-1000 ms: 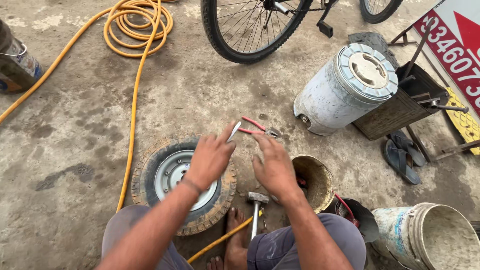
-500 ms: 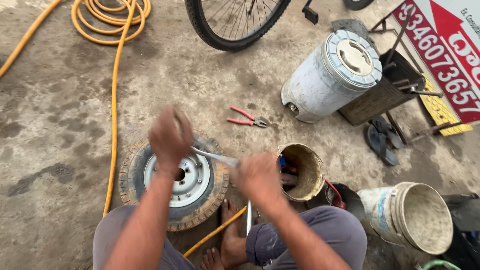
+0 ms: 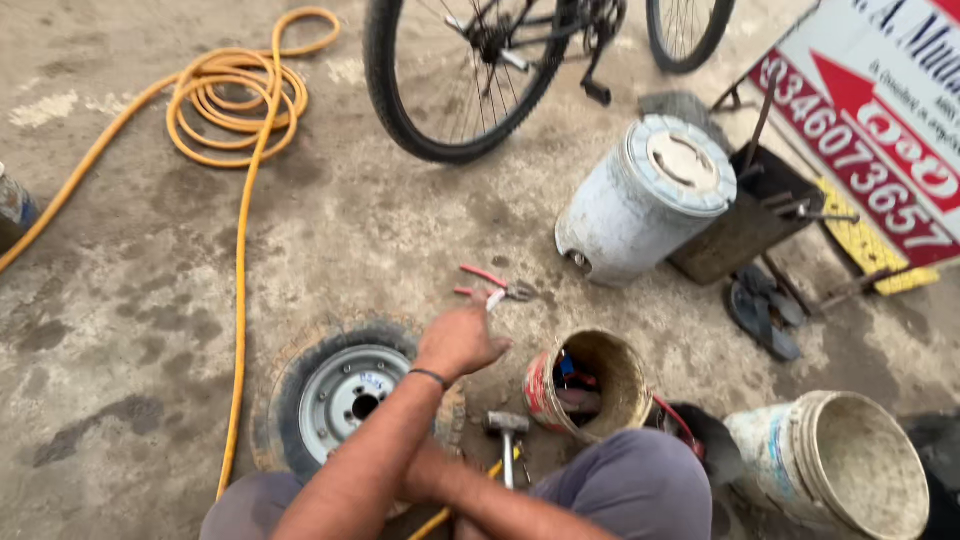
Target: The person sits on the floor and uses a metal rod to tap and adjust the rim of a small tire. They repeatedly strike the rim around the bolt holes to seat the tire or adjust the wheel alignment.
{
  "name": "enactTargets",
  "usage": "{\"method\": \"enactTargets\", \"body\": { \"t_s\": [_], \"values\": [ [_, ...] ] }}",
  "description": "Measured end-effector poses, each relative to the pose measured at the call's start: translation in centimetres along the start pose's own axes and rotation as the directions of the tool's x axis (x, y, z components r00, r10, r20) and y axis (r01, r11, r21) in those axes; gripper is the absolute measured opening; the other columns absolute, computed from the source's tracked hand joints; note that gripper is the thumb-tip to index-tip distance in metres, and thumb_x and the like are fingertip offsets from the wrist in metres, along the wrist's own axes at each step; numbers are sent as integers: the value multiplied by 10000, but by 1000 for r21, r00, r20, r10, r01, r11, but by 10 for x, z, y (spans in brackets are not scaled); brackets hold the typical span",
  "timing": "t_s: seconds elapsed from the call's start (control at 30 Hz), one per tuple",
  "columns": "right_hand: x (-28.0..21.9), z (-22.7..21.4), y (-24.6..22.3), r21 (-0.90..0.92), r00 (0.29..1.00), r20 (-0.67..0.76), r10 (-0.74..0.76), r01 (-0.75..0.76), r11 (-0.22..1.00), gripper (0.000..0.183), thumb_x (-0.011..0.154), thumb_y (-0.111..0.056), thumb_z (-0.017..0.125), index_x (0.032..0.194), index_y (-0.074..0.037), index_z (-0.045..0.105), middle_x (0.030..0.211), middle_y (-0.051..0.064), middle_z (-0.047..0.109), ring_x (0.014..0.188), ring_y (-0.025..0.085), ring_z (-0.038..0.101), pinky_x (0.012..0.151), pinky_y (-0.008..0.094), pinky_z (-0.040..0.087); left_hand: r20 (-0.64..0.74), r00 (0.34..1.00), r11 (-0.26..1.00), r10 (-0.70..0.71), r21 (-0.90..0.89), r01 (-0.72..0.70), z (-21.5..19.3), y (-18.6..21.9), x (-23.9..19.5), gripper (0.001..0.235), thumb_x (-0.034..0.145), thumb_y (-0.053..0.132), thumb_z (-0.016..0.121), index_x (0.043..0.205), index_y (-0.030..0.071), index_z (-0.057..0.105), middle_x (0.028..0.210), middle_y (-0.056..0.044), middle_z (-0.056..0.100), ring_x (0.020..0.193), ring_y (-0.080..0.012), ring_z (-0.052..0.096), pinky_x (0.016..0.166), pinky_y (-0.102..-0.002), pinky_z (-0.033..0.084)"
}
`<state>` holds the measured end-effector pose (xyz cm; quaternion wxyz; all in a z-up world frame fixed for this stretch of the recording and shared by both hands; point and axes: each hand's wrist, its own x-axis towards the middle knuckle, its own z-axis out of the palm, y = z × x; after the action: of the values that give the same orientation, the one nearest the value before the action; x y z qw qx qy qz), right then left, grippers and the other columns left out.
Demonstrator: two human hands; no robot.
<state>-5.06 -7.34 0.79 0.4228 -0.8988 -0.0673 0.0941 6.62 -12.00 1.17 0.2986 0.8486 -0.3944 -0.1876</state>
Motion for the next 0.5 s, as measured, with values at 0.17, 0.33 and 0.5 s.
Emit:
{"method": "enactTargets", "body": {
  "t_s": [0.17, 0.33, 0.5],
  "values": [
    [-25, -56, 63, -546, 928, 141, 344, -217, 809, 191, 850, -231, 678, 939, -95, 778, 956, 181, 745, 902, 380, 719, 806, 523, 555, -328, 945, 969, 4, 234, 77, -7, -28, -77, 367, 829, 299, 729, 1082, 51, 632, 952, -160, 704, 894, -346, 692, 792, -466, 554],
    [-24, -130, 73, -331, 742, -660, 114, -424, 843, 457, 959, -231, 579, 1361, -17, 541, 1294, 207, 596, 1163, 363, 602, 965, 507, 496, -394, 912, 952, 114, 305, 13, -6, -14, -96, 337, 907, 303, 671, 1056, 2, 637, 846, -146, 680, 760, -290, 686, 676, -421, 541],
    [-9, -120, 72, -618, 812, -541, -220, -206, 759, 586, 804, -269, 672, 1333, -37, 575, 1367, 177, 597, 1246, 359, 504, 939, 531, 429, -447, 877, 953, 176, 300, -38, -6, -14, -84, 243, 999, 296, 642, 919, 67, 641, 823, -107, 664, 758, -268, 676, 689, -422, 536]
  ]
}}
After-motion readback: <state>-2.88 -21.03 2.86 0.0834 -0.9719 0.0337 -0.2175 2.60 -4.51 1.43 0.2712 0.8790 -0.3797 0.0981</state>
